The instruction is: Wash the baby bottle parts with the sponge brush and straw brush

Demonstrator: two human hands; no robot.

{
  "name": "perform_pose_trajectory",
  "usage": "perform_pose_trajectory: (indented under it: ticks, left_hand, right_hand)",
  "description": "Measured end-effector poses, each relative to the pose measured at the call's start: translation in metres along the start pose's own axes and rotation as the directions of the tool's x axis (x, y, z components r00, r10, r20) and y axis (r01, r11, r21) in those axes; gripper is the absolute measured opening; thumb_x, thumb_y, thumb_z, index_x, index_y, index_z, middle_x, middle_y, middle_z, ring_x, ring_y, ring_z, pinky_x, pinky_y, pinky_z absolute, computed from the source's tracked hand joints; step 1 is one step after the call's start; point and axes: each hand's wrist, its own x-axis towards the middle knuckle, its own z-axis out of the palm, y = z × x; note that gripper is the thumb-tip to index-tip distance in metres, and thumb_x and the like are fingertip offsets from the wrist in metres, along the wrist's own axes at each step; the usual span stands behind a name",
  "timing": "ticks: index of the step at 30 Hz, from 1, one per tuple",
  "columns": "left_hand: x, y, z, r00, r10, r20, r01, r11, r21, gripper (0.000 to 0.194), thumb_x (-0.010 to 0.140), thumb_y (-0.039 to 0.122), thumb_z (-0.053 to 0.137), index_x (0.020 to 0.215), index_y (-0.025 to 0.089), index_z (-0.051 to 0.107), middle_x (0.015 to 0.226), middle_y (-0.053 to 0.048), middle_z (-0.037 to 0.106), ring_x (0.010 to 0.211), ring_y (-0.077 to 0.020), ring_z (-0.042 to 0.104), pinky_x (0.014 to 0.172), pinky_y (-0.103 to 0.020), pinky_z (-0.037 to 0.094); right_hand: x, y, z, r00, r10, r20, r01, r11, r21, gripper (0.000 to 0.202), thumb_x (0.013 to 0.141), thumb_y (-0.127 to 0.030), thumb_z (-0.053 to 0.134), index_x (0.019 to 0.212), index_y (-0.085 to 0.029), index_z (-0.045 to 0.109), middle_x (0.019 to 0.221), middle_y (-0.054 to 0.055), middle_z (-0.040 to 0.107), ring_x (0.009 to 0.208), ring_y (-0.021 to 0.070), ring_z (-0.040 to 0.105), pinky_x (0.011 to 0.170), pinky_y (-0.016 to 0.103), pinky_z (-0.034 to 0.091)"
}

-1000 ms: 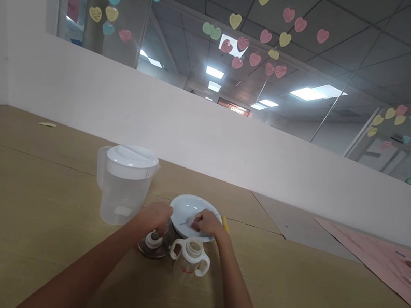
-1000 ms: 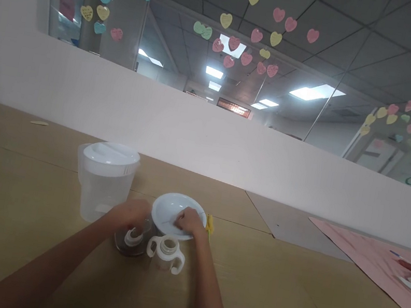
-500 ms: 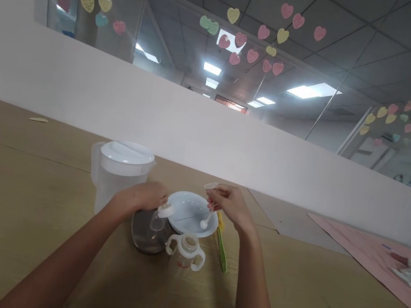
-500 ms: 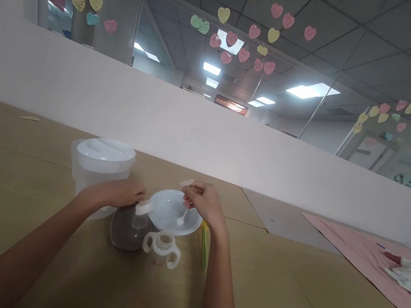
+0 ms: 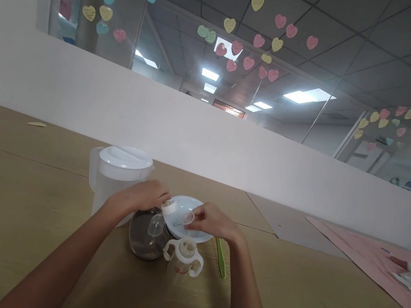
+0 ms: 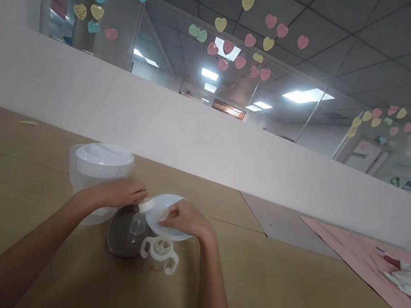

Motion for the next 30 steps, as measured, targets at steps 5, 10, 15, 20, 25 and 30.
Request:
perform_pose_trajectory:
  ticks: [5,10,15,20,25,30]
  left_hand:
    - [0.001,-0.001,-0.003,0.992,0.008,-0.123,-0.018,0.996,-0.083,0.024,0.079,0.021,0.039,0.076,0.018,0.063,0.08,-0.005,0.064,0.073,-0.0167,0.055,0.061,-0.024,0.036]
    - [0.004,0.01,-0.005,0.974,0.09,-0.21,-0.118,0.985,-0.125,0.028,0.082,0.022,0.037,0.094,0.019,0.062,0.097,-0.005,0.064,0.09,-0.019,0.055,0.077,-0.027,0.039]
    - [0.002,0.037,-0.004,0.953,0.151,-0.262,-0.199,0.965,-0.17,0.026,0.085,0.031,0.038,0.09,0.02,0.06,0.095,-0.003,0.062,0.087,-0.0179,0.055,0.074,-0.025,0.04]
    - [0.001,0.048,-0.001,0.914,0.089,-0.395,-0.184,0.96,-0.21,0.024,0.086,0.032,0.038,0.084,0.02,0.059,0.084,-0.001,0.063,0.078,-0.0157,0.055,0.069,-0.025,0.039]
    - [-0.003,0.045,-0.007,0.849,0.019,-0.527,-0.256,0.889,-0.38,0.024,0.085,0.034,0.042,0.081,0.019,0.061,0.082,0.0,0.065,0.074,-0.014,0.057,0.066,-0.022,0.041]
    - [-0.007,0.048,-0.012,0.827,0.087,-0.556,-0.337,0.868,-0.366,0.021,0.085,0.032,0.045,0.082,0.019,0.062,0.081,0.001,0.064,0.074,-0.0127,0.057,0.065,-0.021,0.042]
  right_hand:
    - [-0.011,0.008,-0.01,0.994,0.075,0.083,-0.066,0.992,-0.106,0.02,0.059,-0.023,0.068,0.078,-0.015,0.068,0.068,-0.001,0.062,0.065,0.0131,0.055,0.055,0.02,0.039]
    - [-0.017,0.011,-0.015,0.999,-0.009,-0.041,0.011,0.999,0.05,0.053,0.06,-0.024,0.07,0.112,-0.02,0.058,0.099,0.006,0.062,0.09,0.0173,0.057,0.076,0.027,0.045]
    - [-0.003,-0.009,0.002,0.935,-0.171,-0.311,0.209,0.973,0.093,0.06,0.06,-0.034,0.071,0.115,-0.02,0.051,0.108,0.006,0.057,0.093,0.0174,0.054,0.077,0.029,0.044]
    - [0.007,-0.028,0.016,0.824,-0.234,-0.516,0.297,0.954,0.042,0.026,0.067,-0.025,0.06,0.091,-0.016,0.059,0.083,0.001,0.062,0.074,0.0145,0.056,0.068,0.025,0.044]
    - [0.003,-0.039,0.02,0.721,-0.274,-0.636,0.432,0.896,0.104,0.04,0.068,-0.019,0.056,0.107,-0.019,0.055,0.098,0.002,0.061,0.084,0.0146,0.057,0.076,0.024,0.045]
    - [0.007,-0.037,0.023,0.601,-0.359,-0.714,0.491,0.871,-0.025,0.04,0.069,-0.02,0.056,0.108,-0.02,0.053,0.098,0.003,0.061,0.086,0.0145,0.057,0.077,0.025,0.045]
